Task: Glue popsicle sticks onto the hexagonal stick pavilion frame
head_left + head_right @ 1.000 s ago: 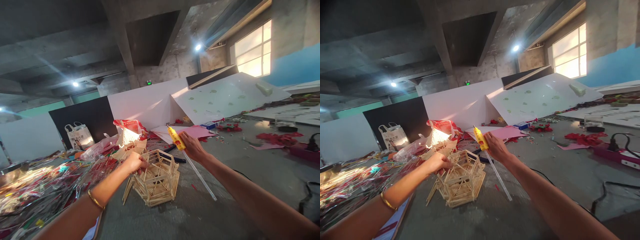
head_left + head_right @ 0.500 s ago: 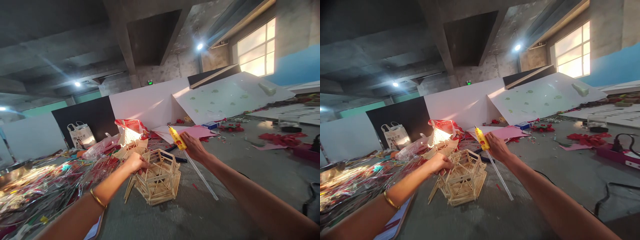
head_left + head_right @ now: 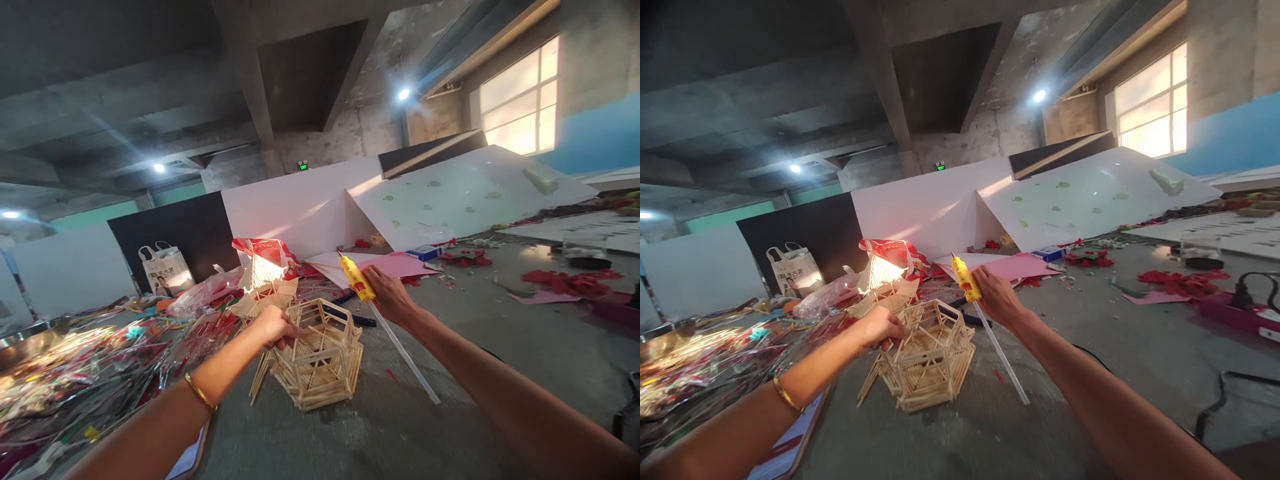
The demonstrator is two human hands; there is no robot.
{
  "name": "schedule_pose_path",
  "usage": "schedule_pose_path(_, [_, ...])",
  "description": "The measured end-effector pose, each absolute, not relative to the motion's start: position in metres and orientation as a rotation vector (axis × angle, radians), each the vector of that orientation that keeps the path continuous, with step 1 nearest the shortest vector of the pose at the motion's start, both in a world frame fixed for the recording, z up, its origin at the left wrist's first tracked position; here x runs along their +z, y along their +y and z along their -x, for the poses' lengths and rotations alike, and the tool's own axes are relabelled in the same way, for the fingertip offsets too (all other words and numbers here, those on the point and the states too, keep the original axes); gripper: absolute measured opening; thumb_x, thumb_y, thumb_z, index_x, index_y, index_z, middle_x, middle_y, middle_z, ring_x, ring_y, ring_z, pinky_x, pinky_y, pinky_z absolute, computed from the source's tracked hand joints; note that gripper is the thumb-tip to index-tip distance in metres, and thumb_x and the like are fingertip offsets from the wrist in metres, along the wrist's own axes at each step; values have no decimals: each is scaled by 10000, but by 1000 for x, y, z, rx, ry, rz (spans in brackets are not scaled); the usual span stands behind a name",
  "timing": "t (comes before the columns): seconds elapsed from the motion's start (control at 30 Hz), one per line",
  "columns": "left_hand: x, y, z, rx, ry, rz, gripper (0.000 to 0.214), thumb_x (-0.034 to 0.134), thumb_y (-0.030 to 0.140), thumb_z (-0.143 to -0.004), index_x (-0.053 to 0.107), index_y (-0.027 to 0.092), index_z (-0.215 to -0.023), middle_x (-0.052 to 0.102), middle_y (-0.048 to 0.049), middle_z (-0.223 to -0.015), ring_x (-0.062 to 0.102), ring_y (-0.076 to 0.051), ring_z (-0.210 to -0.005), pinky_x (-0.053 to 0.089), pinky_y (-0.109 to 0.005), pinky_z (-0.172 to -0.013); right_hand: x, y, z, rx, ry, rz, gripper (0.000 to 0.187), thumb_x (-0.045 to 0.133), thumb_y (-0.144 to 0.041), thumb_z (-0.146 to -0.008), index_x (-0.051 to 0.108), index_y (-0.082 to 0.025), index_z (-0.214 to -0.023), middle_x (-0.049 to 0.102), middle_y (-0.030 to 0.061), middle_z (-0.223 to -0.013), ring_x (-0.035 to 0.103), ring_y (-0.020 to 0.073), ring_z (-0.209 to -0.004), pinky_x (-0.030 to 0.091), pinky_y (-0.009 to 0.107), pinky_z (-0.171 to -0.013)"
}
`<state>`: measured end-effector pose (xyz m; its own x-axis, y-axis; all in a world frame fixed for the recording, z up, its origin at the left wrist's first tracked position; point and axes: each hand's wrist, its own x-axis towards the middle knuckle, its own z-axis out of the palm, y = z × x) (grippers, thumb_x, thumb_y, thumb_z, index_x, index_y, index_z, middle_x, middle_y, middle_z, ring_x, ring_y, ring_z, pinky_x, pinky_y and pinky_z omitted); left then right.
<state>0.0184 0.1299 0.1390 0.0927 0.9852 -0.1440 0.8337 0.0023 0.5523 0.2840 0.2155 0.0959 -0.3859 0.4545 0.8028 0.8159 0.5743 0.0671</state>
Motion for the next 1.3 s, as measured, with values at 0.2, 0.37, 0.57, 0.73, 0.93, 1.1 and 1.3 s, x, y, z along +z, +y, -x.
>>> schedule_pose_path(0.2, [139,127,-19,464,1757,-1849,306,623,403,-626,618,104,-562,541,-13,-475,396,-60,-354,223,-184,-331,100,209,-283,-584,-2030,998,89,450,-217,-812,443,-157,-877,538,71,-863,504,162,-683,264,253,-483])
schedule_pose_path(0.37, [136,129,-18,490,1766,-1846,328,626,435,-609,610,111,-560,563,-18,-499,407,-63,-368,216,-182,-335,99,210,-283,-599,-2036,974,108,460,-177,-777,433,-166,-882,537,65,-856,513,168,-700,269,249,-483])
schedule_pose_path(0.57, [132,134,-15,461,1780,-1848,328,624,450,-591,629,122,-573,574,-20,-513,406,-71,-362,241,-189,-331,98,210,-283,-594,-2033,964,83,445,-194,-793,429,-176,-871,536,68,-854,503,168,-682,262,251,-470])
schedule_pose_path(0.73, [133,131,-17,468,1804,-1861,321,618,436,-592,629,115,-576,569,-18,-499,402,-65,-360,245,-181,-336,99,208,-282,-589,-2033,976,79,443,-209,-808,436,-166,-874,538,73,-856,500,167,-677,258,257,-476])
schedule_pose_path(0.93, [133,130,-17,464,1813,-1872,278,605,387,-610,629,111,-581,593,-29,-530,419,-62,-362,251,-175,-343,101,205,-282,-572,-2049,983,70,440,-212,-810,439,-167,-863,540,76,-855,493,168,-673,248,257,-474])
schedule_pose_path(1.1, [134,130,-18,443,1843,-1881,286,607,389,-615,644,106,-595,602,-32,-528,432,-66,-371,261,-173,-352,102,203,-281,-578,-2049,968,73,436,-203,-805,444,-168,-869,542,77,-857,494,168,-681,267,252,-489])
schedule_pose_path(1.3, [135,130,-19,420,1870,-1880,297,609,392,-620,659,100,-621,628,-48,-554,429,-63,-367,260,-172,-353,102,204,-281,-608,-2047,963,78,447,-196,-799,445,-167,-871,537,71,-849,494,167,-675,259,255,-478])
